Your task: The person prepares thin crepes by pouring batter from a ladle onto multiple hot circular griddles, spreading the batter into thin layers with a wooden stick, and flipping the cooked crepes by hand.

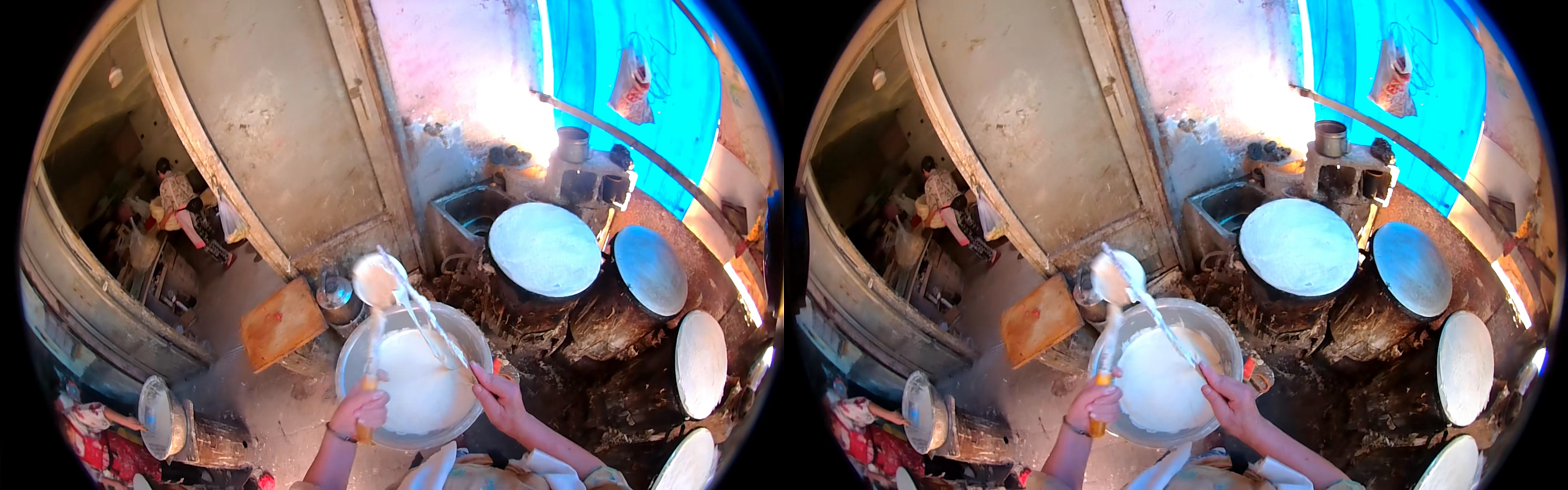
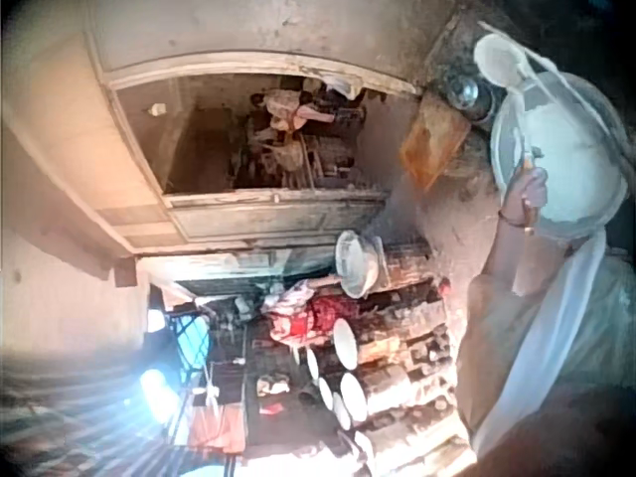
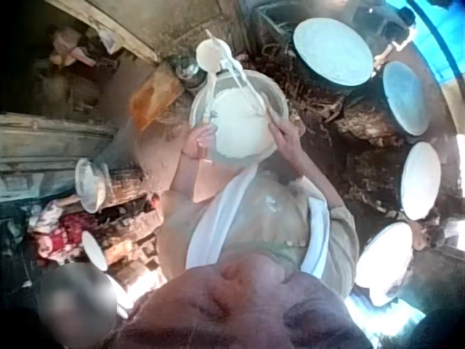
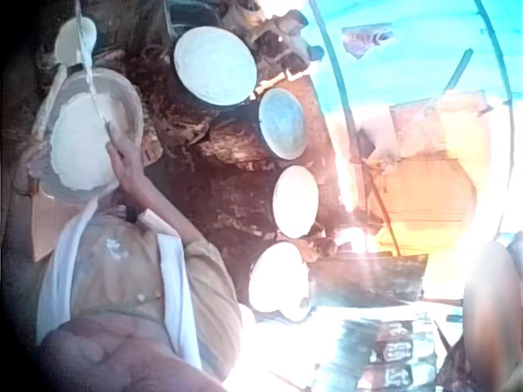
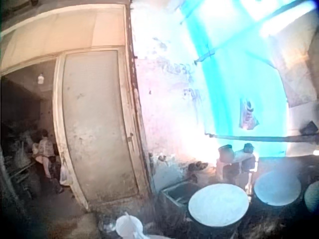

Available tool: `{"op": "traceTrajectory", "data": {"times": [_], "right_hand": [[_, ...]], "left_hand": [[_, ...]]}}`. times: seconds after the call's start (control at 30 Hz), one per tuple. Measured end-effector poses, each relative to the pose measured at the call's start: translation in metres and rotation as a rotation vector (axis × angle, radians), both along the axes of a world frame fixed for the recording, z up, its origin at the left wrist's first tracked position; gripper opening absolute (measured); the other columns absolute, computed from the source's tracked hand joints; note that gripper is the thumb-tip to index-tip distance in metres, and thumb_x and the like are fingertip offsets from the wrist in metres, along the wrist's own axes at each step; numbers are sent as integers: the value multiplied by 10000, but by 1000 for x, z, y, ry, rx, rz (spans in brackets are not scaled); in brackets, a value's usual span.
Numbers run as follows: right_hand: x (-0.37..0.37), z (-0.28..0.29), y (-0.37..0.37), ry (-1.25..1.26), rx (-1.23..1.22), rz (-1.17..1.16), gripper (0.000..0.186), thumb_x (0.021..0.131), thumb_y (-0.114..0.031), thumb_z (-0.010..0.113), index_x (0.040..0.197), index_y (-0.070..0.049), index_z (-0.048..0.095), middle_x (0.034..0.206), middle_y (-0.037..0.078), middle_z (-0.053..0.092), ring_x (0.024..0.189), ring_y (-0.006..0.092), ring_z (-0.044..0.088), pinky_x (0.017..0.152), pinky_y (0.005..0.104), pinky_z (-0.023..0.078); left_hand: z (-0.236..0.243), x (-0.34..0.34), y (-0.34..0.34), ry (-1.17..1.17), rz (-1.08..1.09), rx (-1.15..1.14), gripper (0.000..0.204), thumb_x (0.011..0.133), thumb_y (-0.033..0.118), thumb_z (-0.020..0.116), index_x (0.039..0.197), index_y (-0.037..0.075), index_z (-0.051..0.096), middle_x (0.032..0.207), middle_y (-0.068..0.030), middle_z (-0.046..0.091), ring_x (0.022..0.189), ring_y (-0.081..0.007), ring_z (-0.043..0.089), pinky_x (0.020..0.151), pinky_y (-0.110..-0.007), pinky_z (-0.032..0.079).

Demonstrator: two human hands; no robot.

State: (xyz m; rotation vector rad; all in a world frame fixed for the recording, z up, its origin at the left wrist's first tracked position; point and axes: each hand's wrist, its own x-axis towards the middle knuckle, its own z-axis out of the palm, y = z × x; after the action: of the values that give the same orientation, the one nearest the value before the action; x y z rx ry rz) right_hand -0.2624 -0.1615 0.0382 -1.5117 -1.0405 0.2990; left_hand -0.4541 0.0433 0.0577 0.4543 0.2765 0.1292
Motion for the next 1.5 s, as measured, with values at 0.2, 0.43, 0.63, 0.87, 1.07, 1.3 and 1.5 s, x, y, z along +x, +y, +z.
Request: {"op": "traceTrajectory", "data": {"times": [0.2, 0.43, 0.63, 0.87, 1.07, 1.3, 1.5], "right_hand": [[24, -19, 26, 102, -54, -57, 406, 853, -76, 573, 1247, -29, 487, 971, 95, 652, 839, 121, 597, 745, 241, 457], [54, -31, 38, 408, -96, -169, 415, 856, -118, 566, 1259, -58, 487, 831, -31, 564, 715, 27, 463, 655, 182, 398], [67, -27, 40, 452, 82, -177, 336, 820, -71, 604, 1154, -37, 577, 846, 9, 621, 755, 53, 535, 675, 208, 440], [105, -51, -20, -214, -195, -286, 300, 765, -106, 652, 1064, -103, 627, 722, 130, 578, 656, 293, 581, 564, 359, 477], [165, -55, -135, -230, -164, -763, 363, 769, -52, 628, 1125, -71, 559, 714, 140, 554, 632, 297, 563, 536, 361, 459], [248, -56, -247, -34, 45, -1263, 274, 783, 34, 609, 1055, 11, 583, 762, 69, 611, 638, 90, 533, 569, 228, 431], [318, -105, -303, 388, 94, -1535, 246, 815, -66, 589, 1041, 31, 584, 768, 90, 630, 695, 105, 573, 658, 256, 469]], "left_hand": [[-30, 3, 10, 18, -19, -547, 269, 899, 44, 403, 1162, 70, 448, 549, 39, 349, 360, -6, 292, 352, -146, 285], [112, -20, -3, 105, 84, 305, 303, 866, 35, 450, 1162, 65, 394, 536, 34, 319, 368, -19, 292, 332, -169, 249], [114, 6, 18, 236, 169, 423, 271, 875, 26, 435, 1138, 88, 409, 522, 35, 318, 371, -18, 308, 347, -166, 272], [31, 110, 7, 254, -264, 36, 280, 900, 62, 416, 1178, 93, 408, 568, 24, 351, 401, -29, 335, 369, -176, 320], [67, 287, -94, 184, -740, 279, 299, 908, 99, 442, 1202, 124, 390, 569, 15, 332, 404, -31, 303, 374, -176, 292], [65, 468, -272, 50, -1055, 320, 390, 947, 192, 391, 1307, 266, 260, 622, -27, 364, 437, -74, 334, 417, -216, 331], [-31, 588, -403, 47, -983, 579, 559, 851, 42, 442, 1340, 225, 242, 651, -28, 425, 457, -88, 404, 406, -238, 378]]}}
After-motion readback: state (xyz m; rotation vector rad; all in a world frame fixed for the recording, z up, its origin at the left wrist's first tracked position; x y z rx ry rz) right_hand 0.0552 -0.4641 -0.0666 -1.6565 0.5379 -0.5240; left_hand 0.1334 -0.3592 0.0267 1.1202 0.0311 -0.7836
